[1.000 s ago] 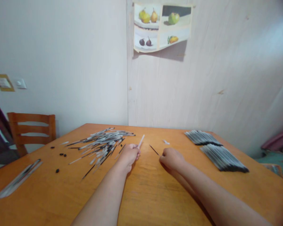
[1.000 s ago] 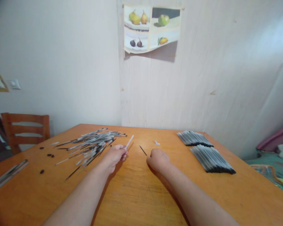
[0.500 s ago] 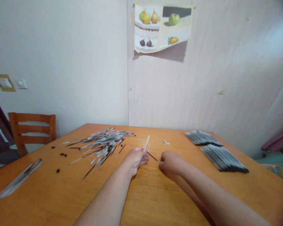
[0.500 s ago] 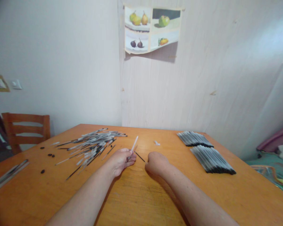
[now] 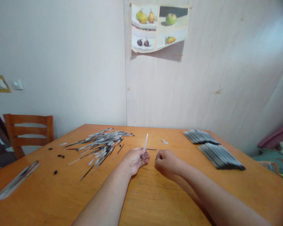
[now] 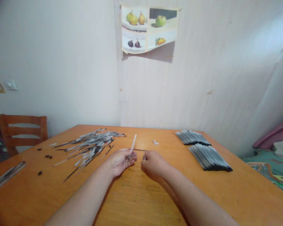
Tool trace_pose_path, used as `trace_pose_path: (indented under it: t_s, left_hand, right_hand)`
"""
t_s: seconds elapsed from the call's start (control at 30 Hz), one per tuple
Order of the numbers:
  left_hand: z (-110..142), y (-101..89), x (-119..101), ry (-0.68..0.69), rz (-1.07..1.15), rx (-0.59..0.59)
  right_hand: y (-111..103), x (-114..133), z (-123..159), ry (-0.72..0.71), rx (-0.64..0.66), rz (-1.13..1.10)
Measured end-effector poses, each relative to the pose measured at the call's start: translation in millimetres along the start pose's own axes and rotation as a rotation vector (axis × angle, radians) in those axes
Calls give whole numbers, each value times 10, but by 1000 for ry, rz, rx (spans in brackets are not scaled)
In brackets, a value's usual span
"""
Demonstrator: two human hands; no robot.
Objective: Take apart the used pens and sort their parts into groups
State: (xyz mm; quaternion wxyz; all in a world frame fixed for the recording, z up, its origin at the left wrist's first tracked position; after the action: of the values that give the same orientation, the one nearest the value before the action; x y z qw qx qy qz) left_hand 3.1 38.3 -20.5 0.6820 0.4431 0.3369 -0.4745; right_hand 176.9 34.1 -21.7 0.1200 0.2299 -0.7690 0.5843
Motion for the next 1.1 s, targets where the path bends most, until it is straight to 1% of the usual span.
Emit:
trace_pose_path:
  t_s: [0.13, 0.2, 0.27, 0.3, 0.37, 0.43, 0.5, 0.6, 0.73, 0.87, 0.97, 1.1]
  left_hand:
    - [-19, 4, -9, 1, 8, -65]
    - [-31, 2, -23, 7, 30, -87]
    - [-50, -15, -38, 24, 47, -119]
    - [-62, -29, -45, 33, 54, -133]
    - [-92, -66, -56, 44, 59, -156]
    - [-125, -105, -61, 44, 59, -169]
    - [-154, -136, -61, 51, 63, -179]
    - [-174, -153, -54, 64, 70, -200]
    - [-164, -139, -45, 76, 51, -204]
    - [-148, -122, -55, 82, 23, -191]
    - [-138, -117, -59, 77, 13, -192]
    - [-125, -103, -44, 73, 16, -172]
  right_hand:
    - [-89, 35, -47, -9, -138, 128]
    - [-142, 90, -138, -47, -185, 212]
    - [-163, 155, -285, -113, -201, 298]
    - [-152, 176, -372, -131, -170, 342]
    - [-96, 182, -551, -118, -90, 401]
    - [-20, 151, -705, -80, -46, 426]
    - [56, 102, -814, -45, -9, 445]
    - [120, 56, -905, -25, 13, 462]
    - [119, 84, -962, -25, 26, 459]
    - [110, 157, -979, -14, 73, 454]
    - [112, 210, -953, 0, 110, 449]
    - [102, 250, -842, 19, 122, 424]
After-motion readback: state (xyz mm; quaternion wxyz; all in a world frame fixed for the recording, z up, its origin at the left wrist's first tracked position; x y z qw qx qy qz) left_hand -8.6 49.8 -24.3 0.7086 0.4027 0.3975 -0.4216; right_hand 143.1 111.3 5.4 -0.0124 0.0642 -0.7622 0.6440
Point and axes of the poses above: each hand's wrist, its own z-axis away from the middle knuckle, its own y-axis out of the palm, x = y × z, the point moved 2 cm from there along -z, towards the middle knuckle, and after that the axes turned 15 degrees about -x, right-handed, at the moved point
